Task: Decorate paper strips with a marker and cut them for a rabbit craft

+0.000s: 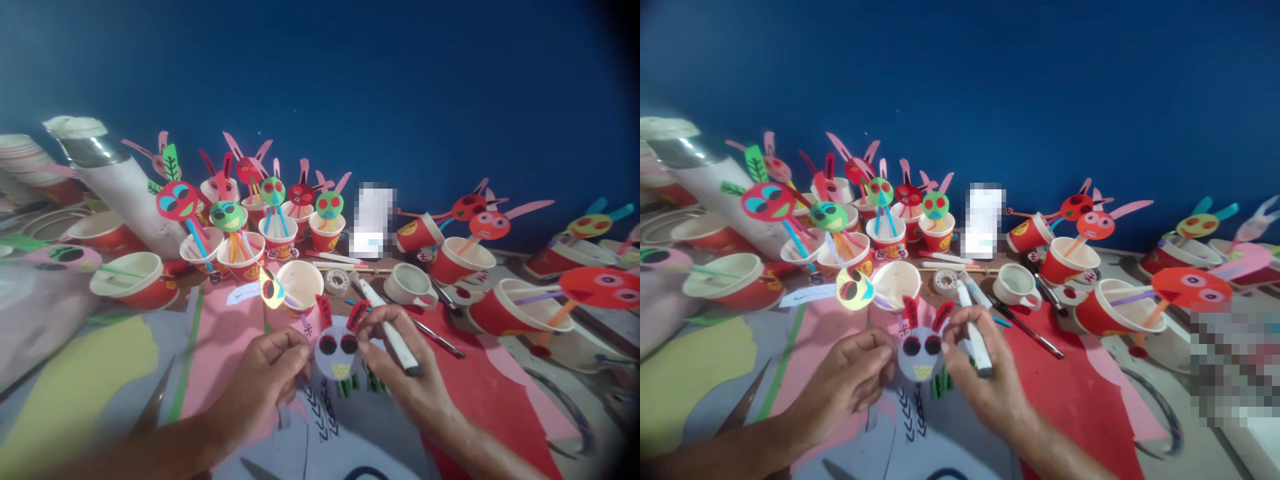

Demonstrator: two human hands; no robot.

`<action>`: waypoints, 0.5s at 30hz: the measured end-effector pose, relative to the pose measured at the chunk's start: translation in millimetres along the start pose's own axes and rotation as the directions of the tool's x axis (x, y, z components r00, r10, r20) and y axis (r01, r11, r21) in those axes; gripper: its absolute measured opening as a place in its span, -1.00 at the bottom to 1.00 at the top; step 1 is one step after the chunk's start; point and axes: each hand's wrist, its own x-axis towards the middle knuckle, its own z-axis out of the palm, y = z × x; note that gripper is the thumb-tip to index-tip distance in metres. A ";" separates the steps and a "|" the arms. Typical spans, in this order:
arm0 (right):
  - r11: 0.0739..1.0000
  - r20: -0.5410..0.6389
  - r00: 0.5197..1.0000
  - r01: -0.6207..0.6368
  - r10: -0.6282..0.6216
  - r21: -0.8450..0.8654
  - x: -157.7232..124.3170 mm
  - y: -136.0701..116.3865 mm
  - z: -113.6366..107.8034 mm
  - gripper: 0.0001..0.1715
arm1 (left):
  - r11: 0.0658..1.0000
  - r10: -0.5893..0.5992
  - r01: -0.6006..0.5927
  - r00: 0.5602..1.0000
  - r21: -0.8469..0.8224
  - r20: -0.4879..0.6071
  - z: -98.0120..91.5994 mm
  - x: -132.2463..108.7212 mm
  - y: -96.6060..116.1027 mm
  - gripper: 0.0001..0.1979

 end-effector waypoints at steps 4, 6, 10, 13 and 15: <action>0.995 -0.193 0.980 0.028 -0.045 -0.093 10.3 -2.0 -11.4 -0.86 | 0.969 0.065 -0.073 0.997 0.236 0.041 1.3 -8.3 7.8 -0.78; 0.991 -0.256 0.964 0.035 -0.067 -0.127 13.5 -2.1 -15.0 -0.86 | 0.914 0.085 -0.142 0.983 0.379 0.165 3.2 -14.3 9.5 -0.81; 0.995 -0.278 0.960 0.018 -0.043 -0.093 14.5 -0.9 -13.5 -0.86 | 0.787 0.001 -0.256 0.910 0.561 0.414 5.9 -22.4 6.4 -0.85; 1.000 -0.237 0.972 -0.010 0.008 -0.007 13.4 -1.4 -8.9 -0.84 | 0.810 -0.035 -0.189 0.929 0.555 0.368 7.3 -20.6 3.6 -0.82; 0.995 -0.205 0.977 -0.036 0.055 0.092 13.1 -3.3 -6.4 -0.83 | 0.881 -0.057 -0.085 0.958 0.466 0.281 8.3 -16.5 3.4 -0.79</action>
